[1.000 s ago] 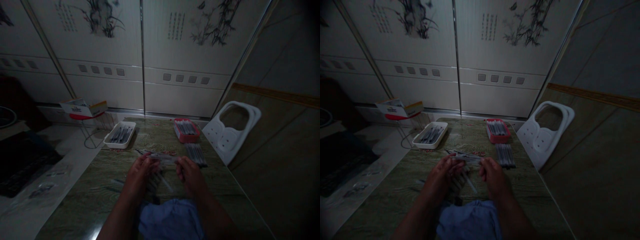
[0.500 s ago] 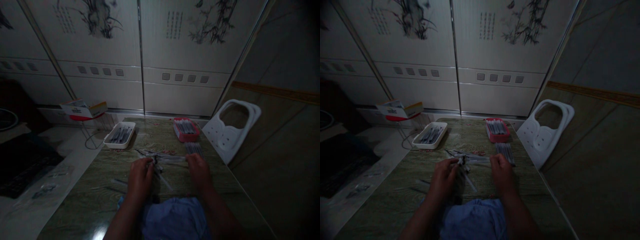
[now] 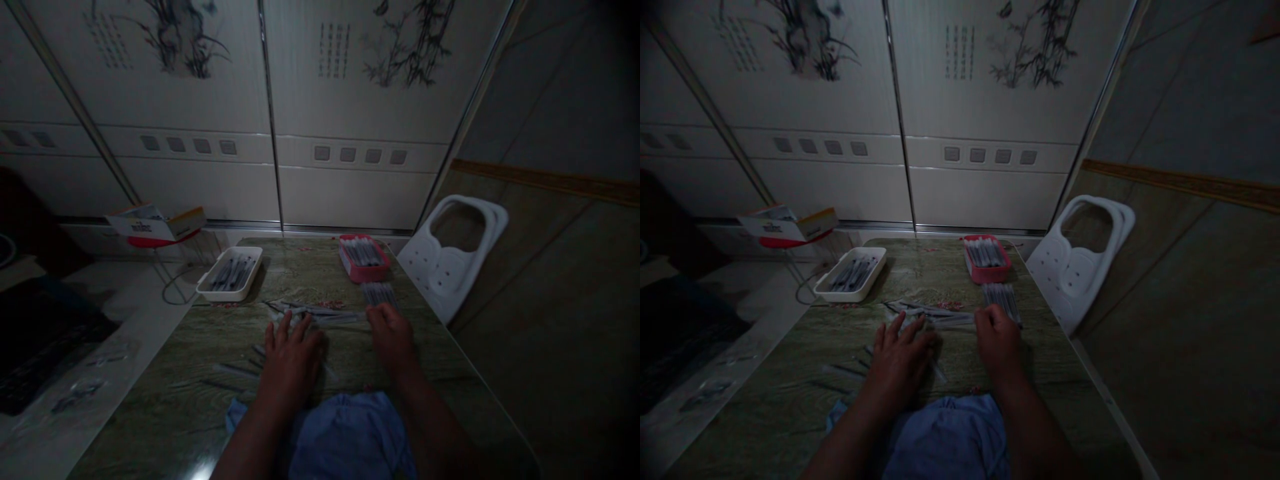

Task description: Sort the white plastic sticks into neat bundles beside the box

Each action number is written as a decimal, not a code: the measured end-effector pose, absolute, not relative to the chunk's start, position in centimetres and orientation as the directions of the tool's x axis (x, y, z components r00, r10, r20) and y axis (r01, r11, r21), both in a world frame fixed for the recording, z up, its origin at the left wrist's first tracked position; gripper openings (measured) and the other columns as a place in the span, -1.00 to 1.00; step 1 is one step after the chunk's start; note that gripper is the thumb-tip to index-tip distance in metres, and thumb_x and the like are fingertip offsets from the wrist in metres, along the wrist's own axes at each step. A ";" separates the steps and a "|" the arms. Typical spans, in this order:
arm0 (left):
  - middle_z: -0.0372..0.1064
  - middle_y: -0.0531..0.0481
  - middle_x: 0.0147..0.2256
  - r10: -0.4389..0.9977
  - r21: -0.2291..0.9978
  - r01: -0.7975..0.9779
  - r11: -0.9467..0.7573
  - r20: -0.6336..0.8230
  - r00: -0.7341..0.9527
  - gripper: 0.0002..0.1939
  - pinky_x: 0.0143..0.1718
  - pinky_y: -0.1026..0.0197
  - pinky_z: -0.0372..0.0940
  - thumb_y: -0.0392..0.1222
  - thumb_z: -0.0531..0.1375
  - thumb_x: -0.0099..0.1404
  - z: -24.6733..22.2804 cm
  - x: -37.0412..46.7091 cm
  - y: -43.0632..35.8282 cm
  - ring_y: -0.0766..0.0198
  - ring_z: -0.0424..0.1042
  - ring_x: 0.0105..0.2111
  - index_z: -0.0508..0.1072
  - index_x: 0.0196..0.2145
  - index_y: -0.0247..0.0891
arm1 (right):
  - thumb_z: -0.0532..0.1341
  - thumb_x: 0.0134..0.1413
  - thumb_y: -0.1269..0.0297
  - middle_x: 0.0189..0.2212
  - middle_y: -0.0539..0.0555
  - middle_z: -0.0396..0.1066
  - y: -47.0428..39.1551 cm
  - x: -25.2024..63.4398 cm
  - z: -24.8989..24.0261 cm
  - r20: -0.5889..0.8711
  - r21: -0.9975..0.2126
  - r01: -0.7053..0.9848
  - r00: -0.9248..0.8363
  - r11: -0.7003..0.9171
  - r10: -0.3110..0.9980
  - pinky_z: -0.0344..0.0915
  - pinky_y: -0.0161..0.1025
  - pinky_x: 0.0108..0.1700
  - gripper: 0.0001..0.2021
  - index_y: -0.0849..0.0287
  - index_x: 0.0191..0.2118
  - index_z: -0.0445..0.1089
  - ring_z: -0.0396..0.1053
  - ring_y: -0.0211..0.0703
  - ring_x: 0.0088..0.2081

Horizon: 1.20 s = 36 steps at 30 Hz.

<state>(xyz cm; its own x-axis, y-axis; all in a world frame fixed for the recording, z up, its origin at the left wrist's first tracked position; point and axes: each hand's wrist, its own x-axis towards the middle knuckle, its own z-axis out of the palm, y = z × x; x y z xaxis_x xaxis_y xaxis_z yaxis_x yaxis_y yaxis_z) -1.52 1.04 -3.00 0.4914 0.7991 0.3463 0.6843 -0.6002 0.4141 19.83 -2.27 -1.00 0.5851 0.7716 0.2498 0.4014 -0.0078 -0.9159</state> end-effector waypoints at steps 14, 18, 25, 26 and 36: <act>0.31 -0.16 0.22 0.877 0.271 0.857 -0.438 0.336 0.343 -0.80 0.30 -0.37 -0.20 -0.23 0.15 0.29 -2.6 -2.5 1.6 -0.18 0.05 0.31 0.52 -0.15 -0.16 | 0.15 0.15 0.00 -0.60 -0.09 0.16 -2.1 19.8 -0.9 0.223 -0.947 0.322 0.623 0.014 0.750 0.07 -0.28 -0.43 -0.67 0.08 -0.52 0.27 0.16 -0.18 -0.47; 0.27 -0.19 0.24 0.882 0.274 0.870 -0.410 0.362 0.302 -0.72 0.30 -0.35 -0.16 -0.15 0.15 0.33 -2.4 -2.1 1.7 -0.21 -0.01 0.33 0.55 -0.04 -0.12 | 0.15 0.15 0.02 -0.60 -0.11 0.13 -2.0 19.7 -1.0 0.221 -0.953 0.301 0.621 0.031 0.752 0.08 -0.29 -0.42 -0.67 0.09 -0.53 0.25 0.14 -0.20 -0.48; 0.22 -0.20 0.28 0.880 0.272 0.859 -0.433 0.333 0.338 -0.73 0.27 -0.38 -0.17 -0.04 0.20 0.30 -2.7 -1.9 1.8 -0.33 -0.11 0.35 0.60 -0.12 -0.12 | 0.14 0.18 0.05 -0.58 -0.10 0.15 -2.3 19.2 -0.8 0.239 -0.947 0.317 0.601 0.046 0.763 0.09 -0.29 -0.41 -0.68 0.08 -0.52 0.26 0.17 -0.20 -0.46; 0.23 -0.20 0.28 0.877 0.267 0.857 -0.440 0.334 0.346 -0.73 0.27 -0.37 -0.17 -0.04 0.21 0.29 -2.7 -2.0 1.8 -0.32 -0.09 0.35 0.59 -0.11 -0.13 | 0.14 0.18 0.05 -0.59 -0.10 0.16 -2.3 19.2 -0.8 0.239 -0.945 0.323 0.597 0.043 0.766 0.09 -0.29 -0.41 -0.68 0.08 -0.52 0.27 0.18 -0.19 -0.46; 0.48 -0.13 -0.13 0.881 0.286 0.843 -0.455 0.285 0.378 -0.78 0.26 -0.29 -0.19 -0.17 0.22 0.24 -1.7 -1.7 1.5 -0.12 0.27 0.08 0.54 -0.15 -0.13 | 0.14 0.19 0.03 -0.59 -0.11 0.13 -2.3 18.9 -0.6 0.244 -0.947 0.315 0.583 0.060 0.775 0.09 -0.29 -0.41 -0.67 0.08 -0.52 0.25 0.15 -0.19 -0.47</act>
